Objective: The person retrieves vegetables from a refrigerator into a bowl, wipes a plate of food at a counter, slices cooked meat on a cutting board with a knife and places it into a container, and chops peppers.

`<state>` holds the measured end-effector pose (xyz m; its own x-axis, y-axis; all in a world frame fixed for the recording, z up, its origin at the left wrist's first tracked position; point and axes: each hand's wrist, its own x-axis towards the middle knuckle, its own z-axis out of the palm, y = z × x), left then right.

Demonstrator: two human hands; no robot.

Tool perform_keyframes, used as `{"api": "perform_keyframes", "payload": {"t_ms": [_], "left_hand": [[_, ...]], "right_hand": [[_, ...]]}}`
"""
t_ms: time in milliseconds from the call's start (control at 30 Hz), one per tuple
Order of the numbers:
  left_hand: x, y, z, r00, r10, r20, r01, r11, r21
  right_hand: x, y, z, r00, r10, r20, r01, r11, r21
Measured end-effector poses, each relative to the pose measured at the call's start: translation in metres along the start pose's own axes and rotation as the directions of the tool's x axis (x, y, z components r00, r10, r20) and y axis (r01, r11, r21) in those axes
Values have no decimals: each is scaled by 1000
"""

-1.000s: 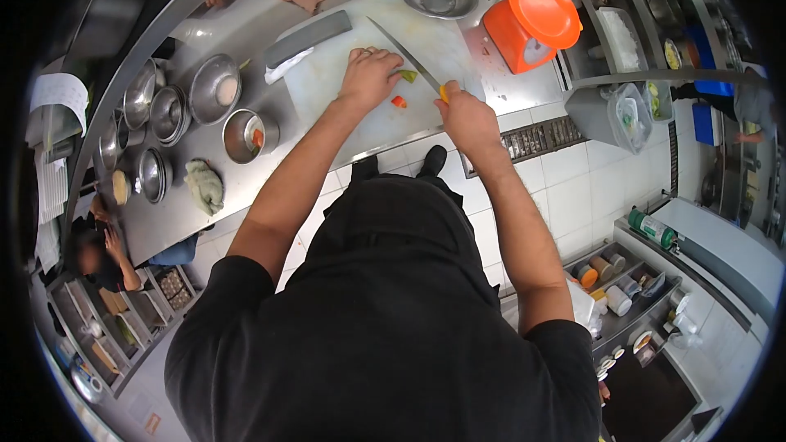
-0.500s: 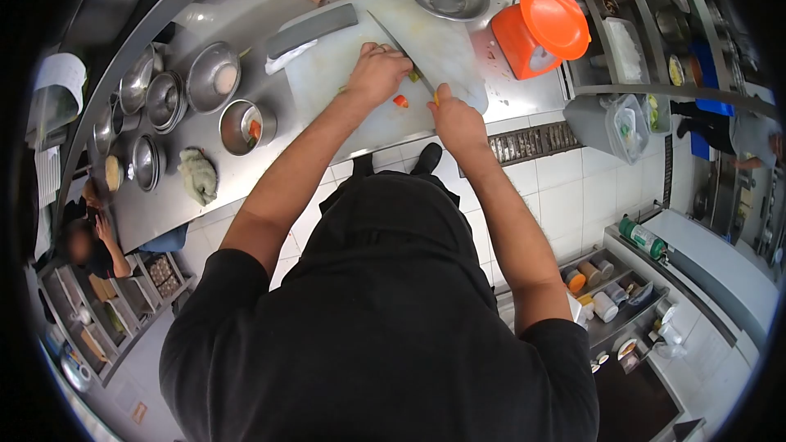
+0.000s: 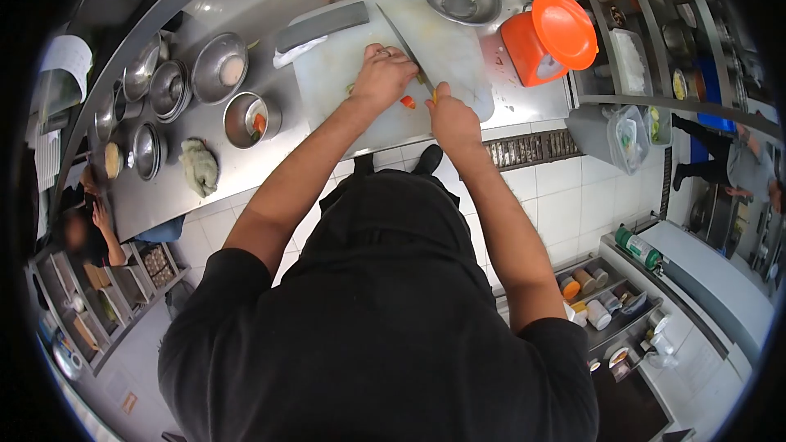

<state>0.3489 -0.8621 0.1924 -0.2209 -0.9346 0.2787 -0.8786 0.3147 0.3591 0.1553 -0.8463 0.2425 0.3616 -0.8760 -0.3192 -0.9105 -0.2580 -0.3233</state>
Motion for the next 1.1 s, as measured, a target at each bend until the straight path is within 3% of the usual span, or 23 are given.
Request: {"api": "perform_keyframes", "payload": {"t_ms": [267,467,567,767,967,1100], "left_hand": [[0,-1,-7,993,22,114,-24,1000,18],[-27,6,-31,993,-94,-73,95,995,20],[-39,22,-51,997,-62,43,63,998,-14],[-36,29,-32,974,-12,226,-1,998,59],[-19,28,-17,987,43,155,-55,996,68],[-19,28,-18,976,12,218,-17,1000,22]], "right_hand": [[3,-4,-23,999,-12,-47,13,1000,19],[-14,0,-10,1000,-14,7,13,995,101],[-16,8,-2,1000,-12,12,11,995,103],[-18,20,-10,1000,18,-1,-18,997,80],[-28,21,-16,1000,-16,20,13,994,113],[-37,12,-22,995,6,101,-18,994,111]]}}
